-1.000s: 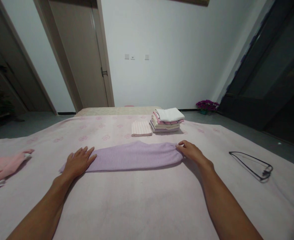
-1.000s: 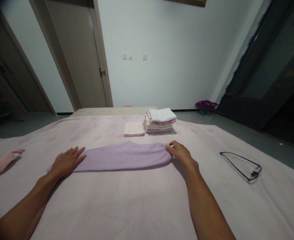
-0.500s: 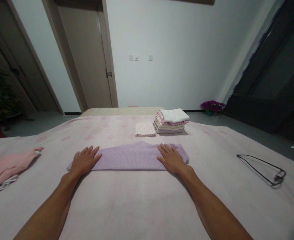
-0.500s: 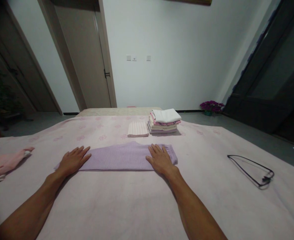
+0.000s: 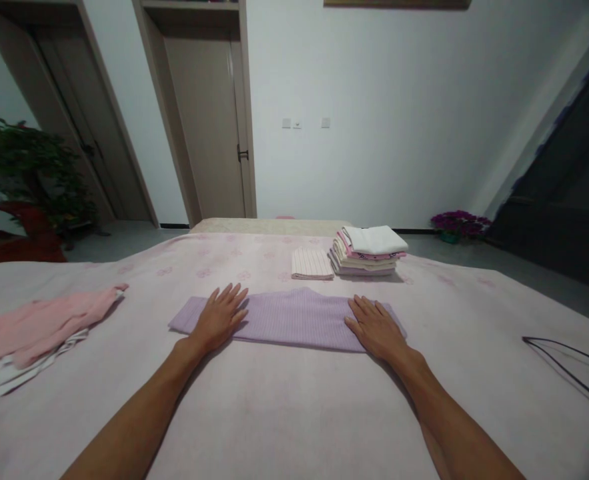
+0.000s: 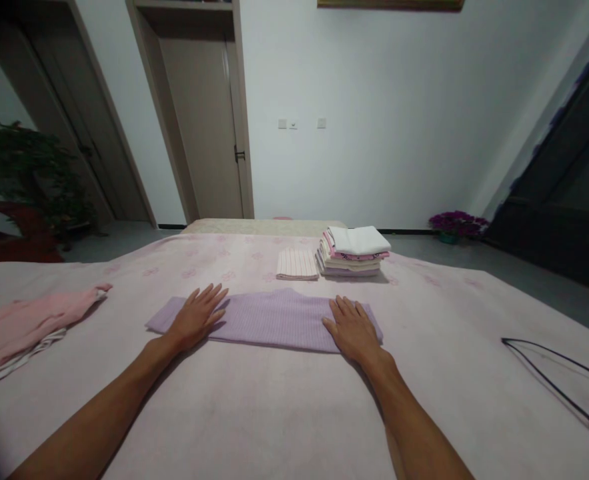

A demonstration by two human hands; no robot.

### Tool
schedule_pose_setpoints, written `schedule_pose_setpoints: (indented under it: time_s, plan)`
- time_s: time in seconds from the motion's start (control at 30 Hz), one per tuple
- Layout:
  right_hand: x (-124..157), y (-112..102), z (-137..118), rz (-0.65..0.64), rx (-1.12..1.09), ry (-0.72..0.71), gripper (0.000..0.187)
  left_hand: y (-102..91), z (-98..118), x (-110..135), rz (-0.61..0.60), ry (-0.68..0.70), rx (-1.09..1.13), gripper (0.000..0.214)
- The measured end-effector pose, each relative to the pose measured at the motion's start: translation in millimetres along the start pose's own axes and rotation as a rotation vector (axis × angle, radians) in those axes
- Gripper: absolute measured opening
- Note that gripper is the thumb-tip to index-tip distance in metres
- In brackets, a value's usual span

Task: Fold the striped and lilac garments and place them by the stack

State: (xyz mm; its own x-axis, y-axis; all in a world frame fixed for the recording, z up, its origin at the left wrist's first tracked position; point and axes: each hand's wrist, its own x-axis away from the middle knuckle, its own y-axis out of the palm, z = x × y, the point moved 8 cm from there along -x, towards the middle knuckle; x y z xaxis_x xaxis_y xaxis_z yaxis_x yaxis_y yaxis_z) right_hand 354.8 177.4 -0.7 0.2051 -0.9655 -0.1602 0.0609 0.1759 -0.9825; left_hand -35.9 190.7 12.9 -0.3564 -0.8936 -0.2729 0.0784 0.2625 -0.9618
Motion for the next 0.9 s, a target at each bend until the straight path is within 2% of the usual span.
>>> schedule_pose_setpoints:
  time_s: [0.07, 0.13, 0.27, 0.43, 0.53, 0.63, 0.77, 0.9]
  plan:
    - [-0.2, 0.4, 0.6, 0.003, -0.005, -0.004, 0.066, 11.8, 7.6, -0.9, -0.096, 0.020, 0.059, 0.062]
    - [-0.2, 0.4, 0.9, 0.010, -0.003, -0.008, 0.066, 21.5, 2.1, 0.5, -0.162, -0.009, 0.079, 0.065]
    - [0.3, 0.1, 1.0, 0.020, 0.025, -0.016, 0.065, 25.8, -36.3, 7.2, -0.166, -0.141, 0.015, 0.063]
    - [0.7, -0.8, 1.2, 0.034, 0.031, -0.007, 0.063, 11.4, -88.2, 19.4, -0.090, -0.375, -0.013, 0.056]
    - [0.1, -0.8, 0.7, 0.033, 0.024, -0.002, 0.064, -3.9, -113.5, 29.5, -0.041, -0.545, 0.026, 0.057]
    - [-1.1, -0.4, 0.7, 0.023, 0.017, 0.009, 0.065, -14.3, -133.0, 40.7, -0.042, -0.704, 0.063, 0.058]
    - [-2.1, -0.5, 1.2, 0.027, 0.000, 0.014, 0.064, -19.1, -139.3, 46.3, -0.042, -0.761, 0.167, 0.049]
    - [-1.9, 0.0, 1.8, 0.039, 0.011, 0.011, 0.063, -29.0, -134.2, 45.1, 0.048, -0.746, 0.174, 0.036]
